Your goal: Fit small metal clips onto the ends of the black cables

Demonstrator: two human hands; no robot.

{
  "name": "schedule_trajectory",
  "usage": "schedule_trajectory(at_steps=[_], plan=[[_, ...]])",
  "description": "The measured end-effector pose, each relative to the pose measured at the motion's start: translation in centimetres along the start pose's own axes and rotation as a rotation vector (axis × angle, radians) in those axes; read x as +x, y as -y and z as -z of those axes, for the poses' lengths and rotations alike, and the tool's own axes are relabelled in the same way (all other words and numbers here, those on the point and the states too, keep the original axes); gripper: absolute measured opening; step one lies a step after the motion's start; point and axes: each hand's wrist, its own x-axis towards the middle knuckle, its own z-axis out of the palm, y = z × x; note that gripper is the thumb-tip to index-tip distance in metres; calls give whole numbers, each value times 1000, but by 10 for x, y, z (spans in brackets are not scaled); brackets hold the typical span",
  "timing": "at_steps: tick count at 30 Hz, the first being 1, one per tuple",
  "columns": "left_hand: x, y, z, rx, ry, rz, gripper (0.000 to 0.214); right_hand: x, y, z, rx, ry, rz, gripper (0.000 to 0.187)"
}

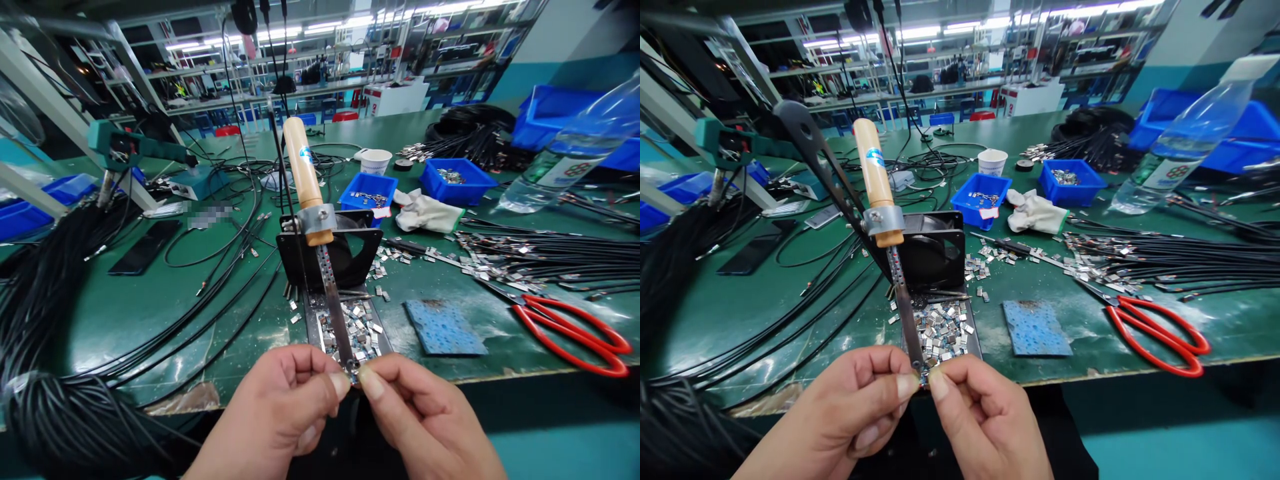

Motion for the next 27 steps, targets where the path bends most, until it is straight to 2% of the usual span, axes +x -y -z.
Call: schedule_trajectory(at_steps=[8, 18, 27], plan=[[-4, -3, -5, -2, -39, -1, 36, 1, -2, 0, 16, -2, -1, 63], [-2, -4, -2, -12, -11, -12, 35, 0, 6, 0, -25, 18, 42, 67], [-1, -4, -5, 27, -24, -22, 33, 1, 6, -2, 1, -14, 44, 67]])
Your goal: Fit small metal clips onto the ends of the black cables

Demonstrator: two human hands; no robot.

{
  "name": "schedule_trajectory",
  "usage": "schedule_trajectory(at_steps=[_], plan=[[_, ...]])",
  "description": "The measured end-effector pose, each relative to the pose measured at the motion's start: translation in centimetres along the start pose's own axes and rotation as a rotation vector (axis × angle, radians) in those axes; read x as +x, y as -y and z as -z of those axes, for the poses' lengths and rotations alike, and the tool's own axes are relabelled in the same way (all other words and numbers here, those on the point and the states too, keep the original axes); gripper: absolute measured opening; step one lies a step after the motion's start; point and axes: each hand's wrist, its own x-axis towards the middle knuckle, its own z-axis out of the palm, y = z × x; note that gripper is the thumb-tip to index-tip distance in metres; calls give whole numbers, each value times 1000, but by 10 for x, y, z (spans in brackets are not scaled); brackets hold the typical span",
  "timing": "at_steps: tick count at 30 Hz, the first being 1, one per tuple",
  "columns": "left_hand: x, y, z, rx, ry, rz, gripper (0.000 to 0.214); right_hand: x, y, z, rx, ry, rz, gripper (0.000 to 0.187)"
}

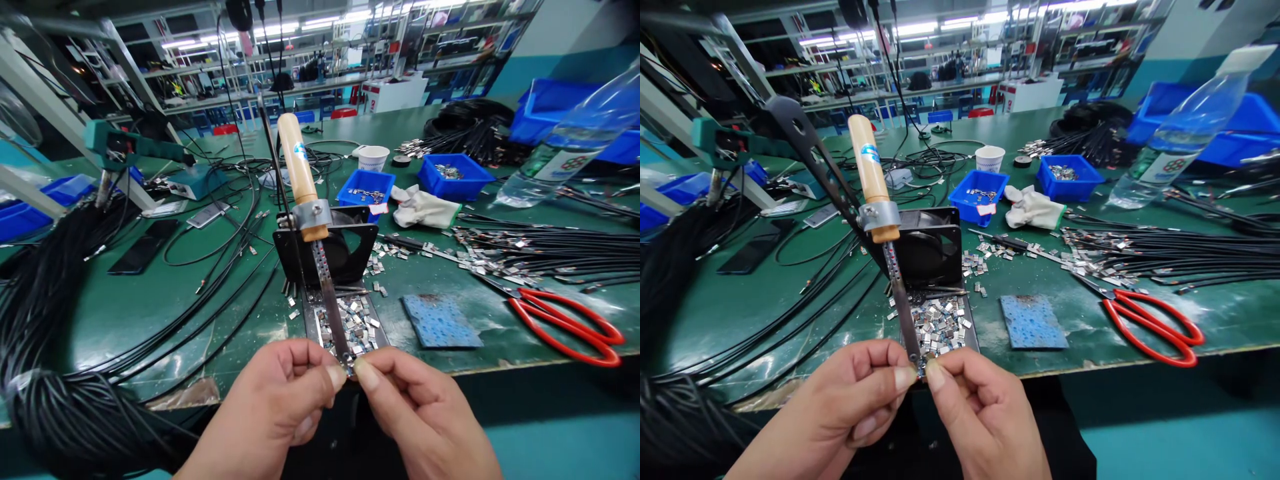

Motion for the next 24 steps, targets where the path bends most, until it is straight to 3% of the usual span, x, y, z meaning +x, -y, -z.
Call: schedule_trajectory(at_steps=[24], plan=[[0, 3, 2, -11, 4, -18, 38, 0, -9, 5, -37, 43, -30, 66]])
